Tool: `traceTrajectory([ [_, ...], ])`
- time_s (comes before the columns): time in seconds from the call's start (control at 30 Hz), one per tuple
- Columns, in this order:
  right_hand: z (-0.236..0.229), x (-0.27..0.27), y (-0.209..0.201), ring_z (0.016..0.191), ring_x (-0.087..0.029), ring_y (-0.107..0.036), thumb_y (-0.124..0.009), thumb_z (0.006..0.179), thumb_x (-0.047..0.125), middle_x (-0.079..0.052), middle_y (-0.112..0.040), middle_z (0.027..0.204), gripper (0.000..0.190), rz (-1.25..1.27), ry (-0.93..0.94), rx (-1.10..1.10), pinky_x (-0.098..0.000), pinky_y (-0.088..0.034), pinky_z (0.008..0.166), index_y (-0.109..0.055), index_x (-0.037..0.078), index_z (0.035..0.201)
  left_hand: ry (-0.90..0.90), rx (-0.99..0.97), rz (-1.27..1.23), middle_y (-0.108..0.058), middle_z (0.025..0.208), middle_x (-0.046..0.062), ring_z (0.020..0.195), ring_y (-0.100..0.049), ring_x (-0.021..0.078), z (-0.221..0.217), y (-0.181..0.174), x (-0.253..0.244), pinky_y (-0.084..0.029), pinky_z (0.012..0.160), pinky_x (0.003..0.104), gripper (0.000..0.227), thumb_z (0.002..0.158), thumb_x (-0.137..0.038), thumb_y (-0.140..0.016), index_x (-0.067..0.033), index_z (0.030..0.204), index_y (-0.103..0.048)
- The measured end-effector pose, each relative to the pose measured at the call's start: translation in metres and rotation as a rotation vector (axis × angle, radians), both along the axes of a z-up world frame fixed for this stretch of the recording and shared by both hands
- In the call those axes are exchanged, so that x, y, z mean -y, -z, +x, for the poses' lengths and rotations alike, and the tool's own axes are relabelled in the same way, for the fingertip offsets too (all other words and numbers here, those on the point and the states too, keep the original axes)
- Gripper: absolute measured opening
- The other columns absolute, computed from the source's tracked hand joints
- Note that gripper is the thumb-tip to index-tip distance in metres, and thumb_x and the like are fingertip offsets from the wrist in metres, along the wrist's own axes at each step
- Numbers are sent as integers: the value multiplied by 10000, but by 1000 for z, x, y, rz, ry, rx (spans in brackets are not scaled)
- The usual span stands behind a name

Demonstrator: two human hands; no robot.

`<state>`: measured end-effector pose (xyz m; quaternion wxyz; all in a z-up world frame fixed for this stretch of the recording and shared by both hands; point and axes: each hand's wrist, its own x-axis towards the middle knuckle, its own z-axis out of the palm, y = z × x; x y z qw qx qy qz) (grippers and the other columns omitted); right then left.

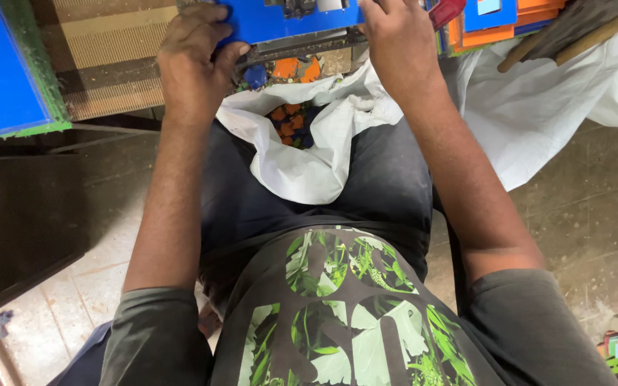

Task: The person repeatedly places colored plastic frames under a press machine, activates the press to cut out shapes, and collects the cut pieces into a white sack. The person handles orange, red, blue, and green frames one at a time.

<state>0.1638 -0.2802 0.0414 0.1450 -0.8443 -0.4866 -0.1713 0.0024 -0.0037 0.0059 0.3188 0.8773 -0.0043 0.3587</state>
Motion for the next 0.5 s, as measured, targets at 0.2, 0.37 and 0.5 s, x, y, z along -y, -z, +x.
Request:
traceTrajectory([
  [0.2, 6, -2, -4, 1014, -377, -649, -716, 848, -20, -161, -654, 1126, 266, -34, -46, -8, -459, -552, 828, -699, -12, 1113, -135, -39, 3, -715, 1109, 192, 1010, -694, 326, -10, -12, 0, -599, 864, 399, 390, 803, -172, -954, 45, 1060, -757],
  [0.37, 14, 6, -5, 914, -379, -674, -675, 870, -48, -173, -659, 1047, 208, -88, -37, -29, -451, -562, 751, -683, 5, 1071, -285, -271, -198, -760, 777, 135, 645, -724, 248, -9, -22, -2, -549, 625, 376, 317, 964, -300, -907, -1, 996, -810],
  [0.5, 26, 4, 5, 862, -342, -686, -660, 891, -57, -155, -664, 1007, 205, -138, -50, -11, -413, -567, 700, -668, 24, 1079, -307, -259, -122, -722, 673, 119, 534, -677, 231, -7, -20, -5, -511, 537, 369, 264, 920, -251, -877, -1, 874, -804],
])
